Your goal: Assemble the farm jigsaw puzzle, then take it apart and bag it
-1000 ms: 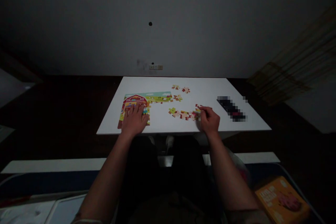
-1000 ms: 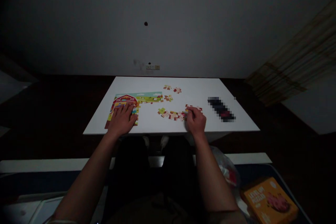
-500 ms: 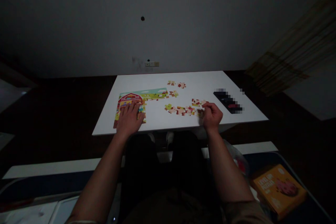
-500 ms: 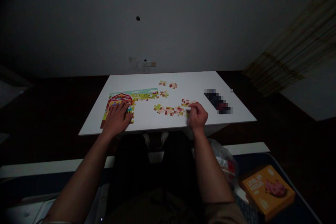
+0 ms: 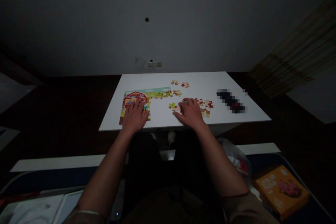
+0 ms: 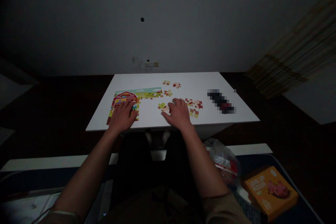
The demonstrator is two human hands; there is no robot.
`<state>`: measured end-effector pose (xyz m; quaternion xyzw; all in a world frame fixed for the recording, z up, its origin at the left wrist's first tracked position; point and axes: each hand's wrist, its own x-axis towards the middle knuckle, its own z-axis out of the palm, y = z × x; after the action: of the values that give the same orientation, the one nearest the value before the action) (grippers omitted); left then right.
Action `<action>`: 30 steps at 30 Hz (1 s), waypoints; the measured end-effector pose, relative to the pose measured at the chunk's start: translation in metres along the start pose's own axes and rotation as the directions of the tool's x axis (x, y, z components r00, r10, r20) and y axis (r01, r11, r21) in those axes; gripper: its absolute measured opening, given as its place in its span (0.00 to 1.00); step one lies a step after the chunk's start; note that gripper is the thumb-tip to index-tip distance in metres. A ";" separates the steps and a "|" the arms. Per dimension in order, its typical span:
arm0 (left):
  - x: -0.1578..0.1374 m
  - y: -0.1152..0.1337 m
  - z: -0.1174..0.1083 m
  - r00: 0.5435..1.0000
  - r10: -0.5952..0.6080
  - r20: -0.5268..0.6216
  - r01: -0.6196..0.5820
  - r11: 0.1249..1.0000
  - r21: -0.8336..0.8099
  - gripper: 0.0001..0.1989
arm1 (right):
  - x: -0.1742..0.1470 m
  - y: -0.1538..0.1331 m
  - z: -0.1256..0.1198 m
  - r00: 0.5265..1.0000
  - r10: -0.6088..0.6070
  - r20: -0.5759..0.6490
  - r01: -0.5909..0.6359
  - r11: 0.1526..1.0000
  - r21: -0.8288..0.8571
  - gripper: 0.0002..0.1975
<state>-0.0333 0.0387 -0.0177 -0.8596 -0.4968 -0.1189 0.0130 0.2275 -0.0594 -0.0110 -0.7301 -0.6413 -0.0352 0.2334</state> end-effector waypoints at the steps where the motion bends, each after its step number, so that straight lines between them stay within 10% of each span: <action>1: 0.000 0.000 0.000 1.000 0.000 0.000 0.000 1.000 -0.003 0.26 | 0.003 -0.004 0.003 1.000 0.004 0.025 -0.004 1.000 0.002 0.19; 30: -0.007 -0.003 -0.009 0.999 -0.037 -0.033 0.033 0.992 -0.121 0.26 | 0.037 -0.035 0.028 0.984 0.078 0.158 -0.126 0.940 0.317 0.16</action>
<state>-0.0411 0.0330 -0.0112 -0.8477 -0.5036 -0.1637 -0.0321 0.1935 -0.0119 -0.0123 -0.7145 -0.6146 0.1357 0.3057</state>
